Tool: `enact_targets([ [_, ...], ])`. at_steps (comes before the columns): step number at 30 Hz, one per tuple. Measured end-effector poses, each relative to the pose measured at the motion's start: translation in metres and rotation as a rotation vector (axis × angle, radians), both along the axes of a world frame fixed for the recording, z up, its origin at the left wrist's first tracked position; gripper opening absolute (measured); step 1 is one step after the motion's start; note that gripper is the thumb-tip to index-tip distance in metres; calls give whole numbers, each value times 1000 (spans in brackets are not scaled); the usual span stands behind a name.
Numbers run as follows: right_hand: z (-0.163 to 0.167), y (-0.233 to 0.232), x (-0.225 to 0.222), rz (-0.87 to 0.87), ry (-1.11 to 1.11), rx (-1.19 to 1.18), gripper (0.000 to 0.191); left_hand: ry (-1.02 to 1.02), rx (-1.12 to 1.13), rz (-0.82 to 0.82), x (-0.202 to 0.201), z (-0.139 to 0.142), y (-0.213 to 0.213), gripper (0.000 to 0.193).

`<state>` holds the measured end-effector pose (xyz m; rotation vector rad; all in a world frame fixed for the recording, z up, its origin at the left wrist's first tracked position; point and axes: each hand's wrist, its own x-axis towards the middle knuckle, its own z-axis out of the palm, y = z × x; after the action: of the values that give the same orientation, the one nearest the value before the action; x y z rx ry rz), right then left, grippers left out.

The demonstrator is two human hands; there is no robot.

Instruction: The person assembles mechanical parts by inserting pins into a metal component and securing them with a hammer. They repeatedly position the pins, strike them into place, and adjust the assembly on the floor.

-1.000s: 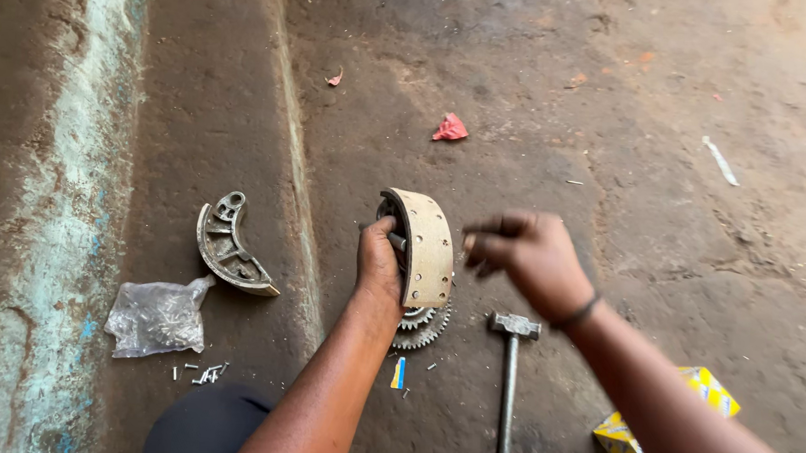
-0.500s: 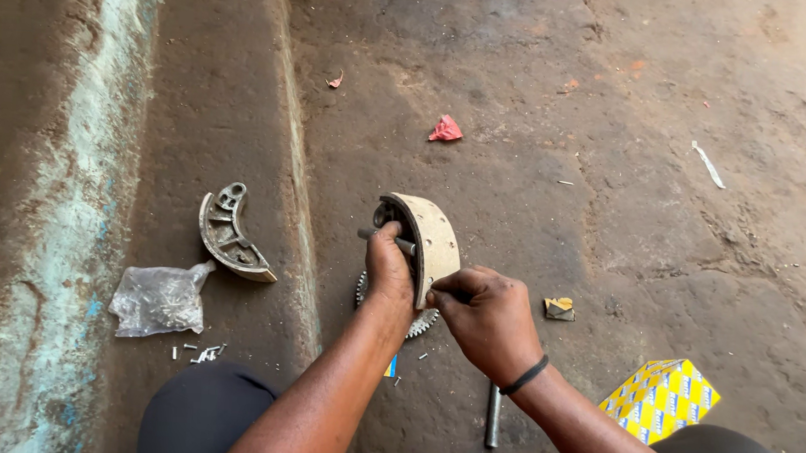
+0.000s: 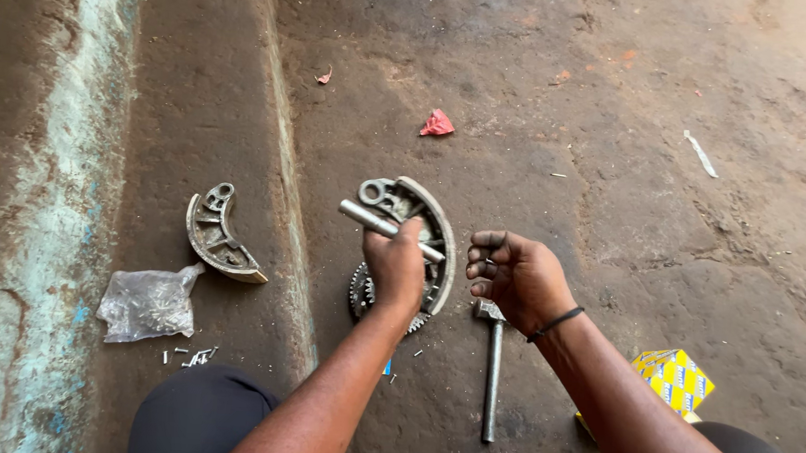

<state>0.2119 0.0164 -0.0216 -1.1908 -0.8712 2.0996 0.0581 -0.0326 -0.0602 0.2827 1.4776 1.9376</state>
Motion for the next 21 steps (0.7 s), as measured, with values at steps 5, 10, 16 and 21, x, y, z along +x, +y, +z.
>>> enact_targets([
  [5, -9, 2, -11, 186, -260, 72, 25, 114, -143, -44, 5, 2, -3, 26],
  [10, -14, 3, -12, 324, -312, 90, 16, 84, -77, -68, 0, -1, 0, 27],
  [16, -17, 8, -12, 370, -362, 194, 20, 166, -79, -122, -3, 1, 1, 26],
  [21, -18, -5, -22, 448, -415, 216, 24, 217, -115, -54, -6, 6, 3, 28],
])
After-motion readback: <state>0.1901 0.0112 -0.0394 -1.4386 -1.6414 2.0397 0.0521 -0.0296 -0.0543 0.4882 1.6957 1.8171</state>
